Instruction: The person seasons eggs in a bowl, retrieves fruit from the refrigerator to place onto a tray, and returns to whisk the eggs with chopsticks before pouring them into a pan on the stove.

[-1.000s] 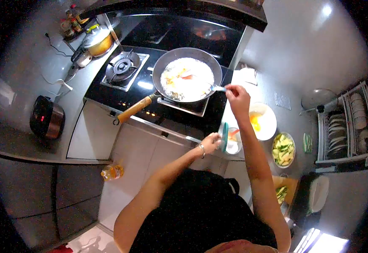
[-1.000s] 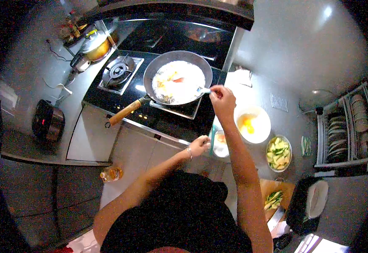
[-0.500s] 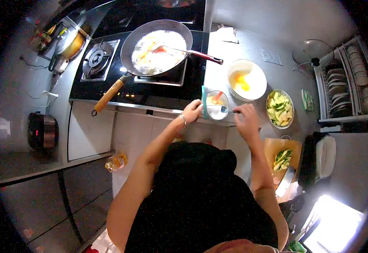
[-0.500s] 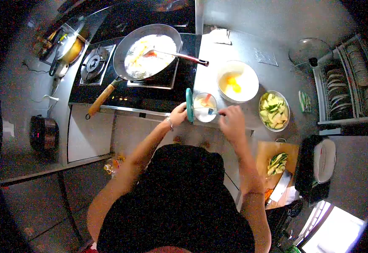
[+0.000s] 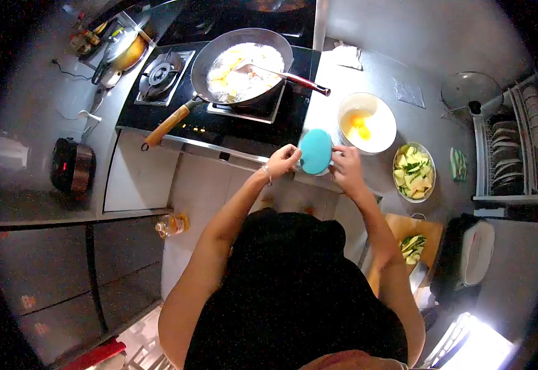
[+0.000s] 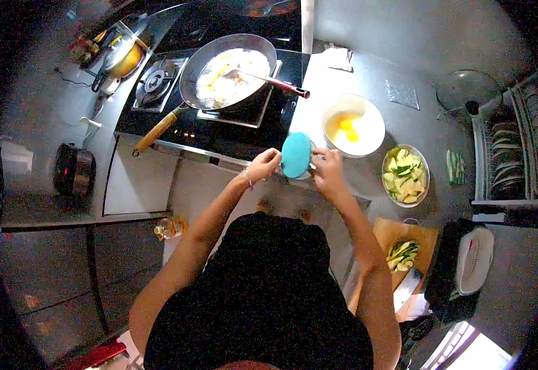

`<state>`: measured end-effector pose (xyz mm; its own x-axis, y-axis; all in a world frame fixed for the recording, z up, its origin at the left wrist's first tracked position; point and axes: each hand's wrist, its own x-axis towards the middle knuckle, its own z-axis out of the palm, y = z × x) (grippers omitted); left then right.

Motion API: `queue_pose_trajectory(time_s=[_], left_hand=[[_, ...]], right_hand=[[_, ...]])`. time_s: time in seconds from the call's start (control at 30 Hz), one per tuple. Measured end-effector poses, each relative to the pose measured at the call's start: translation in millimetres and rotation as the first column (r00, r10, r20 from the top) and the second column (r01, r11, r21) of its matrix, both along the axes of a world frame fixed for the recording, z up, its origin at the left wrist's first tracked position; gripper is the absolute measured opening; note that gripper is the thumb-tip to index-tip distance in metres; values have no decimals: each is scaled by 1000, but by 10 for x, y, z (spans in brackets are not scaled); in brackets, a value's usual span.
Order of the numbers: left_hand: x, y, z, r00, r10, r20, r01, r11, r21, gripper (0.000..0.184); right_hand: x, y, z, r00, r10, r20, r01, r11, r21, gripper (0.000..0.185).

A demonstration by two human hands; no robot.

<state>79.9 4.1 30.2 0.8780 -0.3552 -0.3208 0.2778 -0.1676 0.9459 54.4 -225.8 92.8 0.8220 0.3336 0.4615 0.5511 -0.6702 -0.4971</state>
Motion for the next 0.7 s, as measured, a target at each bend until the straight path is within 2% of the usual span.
queue_pose_trajectory(time_s=[0.07,0.17,0.27,0.37,0.4,0.47,0.5,0.53,0.6,0.63,0.67,0.7], left_hand=[[-25,-25,37,1000,24,-1,-24,1000,4,35],[-34,-54,121,1000,25,2,-25,998,64,43],[-2,-94,-92,993,42,109,-60,985,164,56],[-8,-164,-32,988,71,137,-107,955,276,66],[-4,-205,22,981,73,178,-134,922,364,68],[-23,-252,259,991,79,110,-115,923,369,70],[49,-232,-59,991,80,111,-114,934,338,72],[11,-218,123,994,37,101,-67,945,319,72],[7,-132,-32,977,-31,211,-12,980,198,58],[21,-106,-134,1000,-21,-7,22,995,92,53],[12,-95,-158,997,43,-60,-42,999,20,57],[21,-60,-244,975,102,-200,-108,994,-21,60]], right_hand=[[-78,-54,106,985,-170,27,165,976,143,15],[-208,-214,-121,913,-288,-289,371,882,290,13],[-381,-225,-107,869,-270,-415,416,853,316,12],[-442,-293,-319,891,-250,-379,381,866,324,12],[-468,-295,-329,893,-241,-381,370,874,314,12],[-556,-294,-331,885,-226,-408,381,855,352,13],[-579,-303,-342,878,-204,-433,374,857,355,13],[-599,-317,-395,890,-186,-417,351,863,364,13],[-643,-354,-510,908,-134,-397,296,876,381,13],[-642,-391,-563,913,-103,-396,268,881,389,13],[-662,-392,-518,904,-74,-422,257,881,396,13],[-710,-374,-446,890,-51,-452,253,881,399,14]])
